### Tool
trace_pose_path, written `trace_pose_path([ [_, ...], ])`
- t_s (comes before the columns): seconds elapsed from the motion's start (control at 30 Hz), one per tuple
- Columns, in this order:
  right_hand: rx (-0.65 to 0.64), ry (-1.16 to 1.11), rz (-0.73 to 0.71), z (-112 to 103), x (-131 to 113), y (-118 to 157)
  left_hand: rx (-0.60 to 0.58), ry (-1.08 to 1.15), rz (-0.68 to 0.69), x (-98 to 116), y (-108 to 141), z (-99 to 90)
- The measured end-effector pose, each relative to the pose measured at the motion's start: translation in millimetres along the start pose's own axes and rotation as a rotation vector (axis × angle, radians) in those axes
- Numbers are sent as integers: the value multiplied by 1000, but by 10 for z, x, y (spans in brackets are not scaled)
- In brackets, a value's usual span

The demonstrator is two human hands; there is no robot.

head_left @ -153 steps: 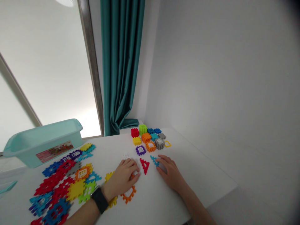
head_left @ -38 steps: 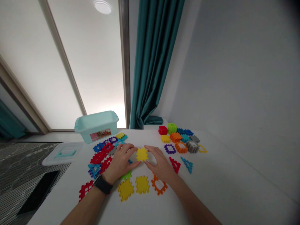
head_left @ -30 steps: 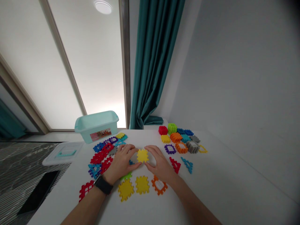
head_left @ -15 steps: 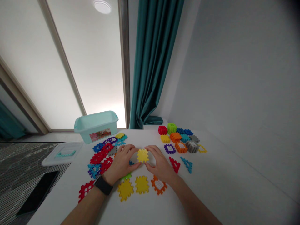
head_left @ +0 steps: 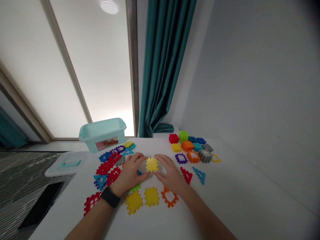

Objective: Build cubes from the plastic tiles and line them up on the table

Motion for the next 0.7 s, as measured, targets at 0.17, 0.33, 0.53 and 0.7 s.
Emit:
trace_pose_path([
  [0.17,50,80,-121,-54,-69,8,3,244,-58,-27,-30,3],
  [0.33,123,59,-156,-122,-113,1,-21,370,-112,-44,-48,19],
  [0.53,168,-130,-25,-201,-13,-34,-87,528,-188,-82,-58,80],
  [0.7,136,-248,219,-161,231,-29,-111,625,-284,-138,-63,88],
])
Point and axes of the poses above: each hand's wrist, its own y-axis away from the middle knuckle, its own z-axis out of the palm, x = y × z, the point moved 9 cm from there along -y, towards the middle knuckle, and after that the axes turned 2 degrees about z, right-handed, at the moved point
